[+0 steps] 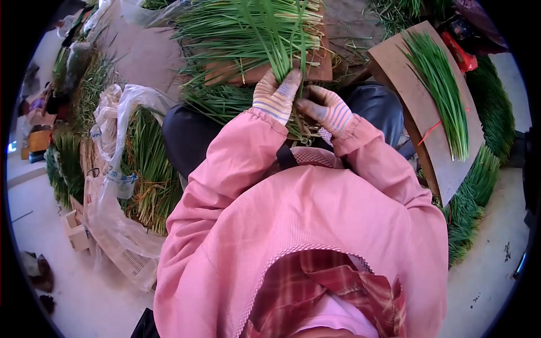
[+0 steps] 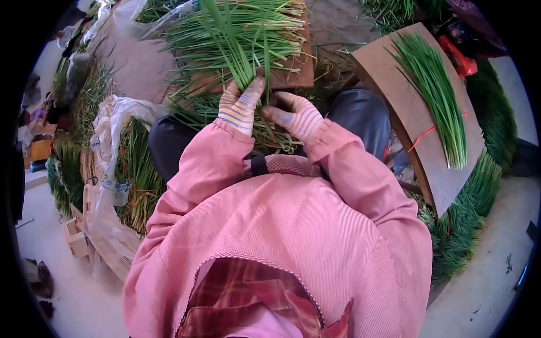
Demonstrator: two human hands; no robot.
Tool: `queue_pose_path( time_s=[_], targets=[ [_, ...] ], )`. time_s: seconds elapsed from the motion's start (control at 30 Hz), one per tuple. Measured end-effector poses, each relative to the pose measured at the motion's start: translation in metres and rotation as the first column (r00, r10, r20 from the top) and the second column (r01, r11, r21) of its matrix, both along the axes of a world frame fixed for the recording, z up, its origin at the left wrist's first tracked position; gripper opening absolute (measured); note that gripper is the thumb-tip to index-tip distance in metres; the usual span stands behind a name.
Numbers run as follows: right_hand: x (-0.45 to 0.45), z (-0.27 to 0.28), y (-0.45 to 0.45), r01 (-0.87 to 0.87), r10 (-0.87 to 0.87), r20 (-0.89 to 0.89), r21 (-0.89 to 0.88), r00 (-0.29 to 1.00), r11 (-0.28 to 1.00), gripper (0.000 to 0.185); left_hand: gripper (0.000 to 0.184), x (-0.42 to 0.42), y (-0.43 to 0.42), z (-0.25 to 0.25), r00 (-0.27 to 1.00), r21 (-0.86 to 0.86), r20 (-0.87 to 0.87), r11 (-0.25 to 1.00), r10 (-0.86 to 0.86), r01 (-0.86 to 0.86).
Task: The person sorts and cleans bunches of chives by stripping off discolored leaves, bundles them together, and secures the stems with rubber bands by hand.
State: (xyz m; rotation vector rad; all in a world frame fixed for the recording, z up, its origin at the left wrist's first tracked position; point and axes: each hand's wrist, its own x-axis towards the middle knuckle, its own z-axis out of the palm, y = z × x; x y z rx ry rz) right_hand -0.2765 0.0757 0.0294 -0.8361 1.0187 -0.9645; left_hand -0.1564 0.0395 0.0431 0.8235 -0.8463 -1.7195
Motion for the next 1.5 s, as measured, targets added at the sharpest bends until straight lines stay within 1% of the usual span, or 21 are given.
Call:
queue_pose_path(
  time_s=[0.07,0.13,0.27,0.33,0.4,0.47,0.53,0.57,0.63,0.67,0.73,0.8,0.9,0.97,1.0,1.13,1.2,1.3,1.4,1.47,1.5],
  targets=[
    [0.015,0.006,-0.013,0.048,-0.039,0.165,-0.046,0.985,0.998,0.022,0.022,0.002,-0.003,0.006,0.989,0.008,0.002,0.989,0.148,-0.148],
    [0.013,0.0,-0.023,-0.031,0.031,0.064,-0.005,0.997,1.0,0.022,0.03,0.011,-0.011,0.002,0.973,0.029,-0.057,0.975,0.222,-0.221],
    [0.027,-0.029,-0.042,-0.103,0.014,-0.334,-0.25,0.942,0.963,0.018,0.03,0.031,-0.028,-0.022,0.912,-0.135,-0.169,0.908,0.374,-0.397],
    [0.026,-0.033,-0.043,-0.262,0.06,-0.639,-0.226,0.766,0.938,0.017,0.029,0.048,-0.039,-0.023,0.877,-0.221,-0.034,0.852,0.479,-0.474],
    [0.024,-0.028,-0.04,-0.442,0.036,-0.88,-0.202,0.474,0.874,0.028,0.029,0.081,-0.059,-0.005,0.707,-0.373,0.152,0.703,0.691,-0.606],
    [0.009,-0.047,-0.035,-0.631,0.253,-0.948,0.077,0.193,0.772,0.035,0.032,0.126,-0.077,0.03,0.642,-0.61,0.015,0.515,0.767,-0.602],
    [-0.012,-0.039,-0.037,-0.712,0.467,-0.884,0.318,0.017,0.626,0.04,0.034,0.141,-0.079,0.084,0.595,-0.572,-0.3,0.359,0.745,-0.737],
    [-0.024,-0.029,-0.042,-0.655,0.403,-0.905,0.224,0.135,0.722,0.039,0.035,0.162,-0.081,0.087,0.602,-0.602,-0.292,0.346,0.743,-0.72],
    [-0.048,-0.047,-0.07,-0.48,-0.084,-0.905,-0.298,0.416,0.825,0.023,0.034,0.174,-0.081,0.092,0.638,-0.596,-0.293,0.386,0.712,-0.704],
    [-0.052,-0.024,-0.091,-0.407,-0.234,-0.893,-0.391,0.385,0.826,0.018,0.034,0.172,-0.077,0.084,0.636,-0.593,-0.292,0.386,0.714,-0.706],
    [-0.066,-0.012,-0.141,-0.421,-0.472,-0.839,-0.543,0.269,0.726,0.018,0.027,0.168,-0.071,0.053,0.832,-0.083,-0.233,0.842,0.504,-0.533],
    [-0.072,0.002,-0.175,-0.474,-0.456,-0.89,-0.402,0.001,0.783,0.032,0.019,0.12,-0.071,0.035,0.832,0.246,-0.335,0.894,0.442,-0.375],
    [-0.07,-0.013,-0.204,-0.493,-0.273,-0.961,-0.216,-0.046,0.843,0.044,0.019,0.086,-0.067,-0.016,0.871,0.232,-0.446,0.966,0.207,-0.111],
    [-0.062,-0.021,-0.212,-0.523,-0.144,-0.976,-0.038,-0.164,0.852,0.039,0.013,0.068,-0.062,-0.019,0.898,0.391,-0.297,0.899,0.324,-0.195],
    [-0.059,-0.02,-0.213,-0.541,-0.147,-0.975,-0.034,-0.167,0.841,0.039,0.012,0.062,-0.061,-0.015,0.892,0.509,-0.196,0.819,0.409,-0.264],
    [-0.071,0.001,-0.228,-0.608,-0.276,-0.944,-0.114,-0.181,0.786,0.027,0.012,0.068,-0.061,-0.034,0.886,0.442,-0.305,0.876,0.349,-0.193],
    [-0.072,0.018,-0.222,-0.61,-0.491,-0.871,-0.378,-0.02,0.696,0.026,0.014,0.072,-0.064,-0.037,0.833,0.479,-0.299,0.828,0.465,-0.291],
    [-0.079,0.013,-0.2,-0.676,-0.586,-0.81,-0.444,0.022,0.588,0.031,0.014,0.086,-0.066,-0.051,0.789,0.424,-0.357,0.84,0.499,-0.339],
    [-0.079,-0.041,-0.165,-0.826,-0.488,-0.86,-0.163,-0.149,0.54,0.041,0.015,0.096,-0.066,-0.054,0.772,0.282,-0.45,0.892,0.449,-0.355],
    [-0.072,-0.03,-0.14,-0.761,-0.325,-0.945,-0.187,-0.033,0.621,0.045,0.012,0.094,-0.067,-0.041,0.751,0.367,-0.252,0.779,0.61,-0.509],
    [-0.071,-0.02,-0.142,-0.764,-0.323,-0.946,-0.181,-0.038,0.619,0.045,0.013,0.094,-0.067,-0.043,0.751,0.338,-0.309,0.805,0.584,-0.487]
  ],
)
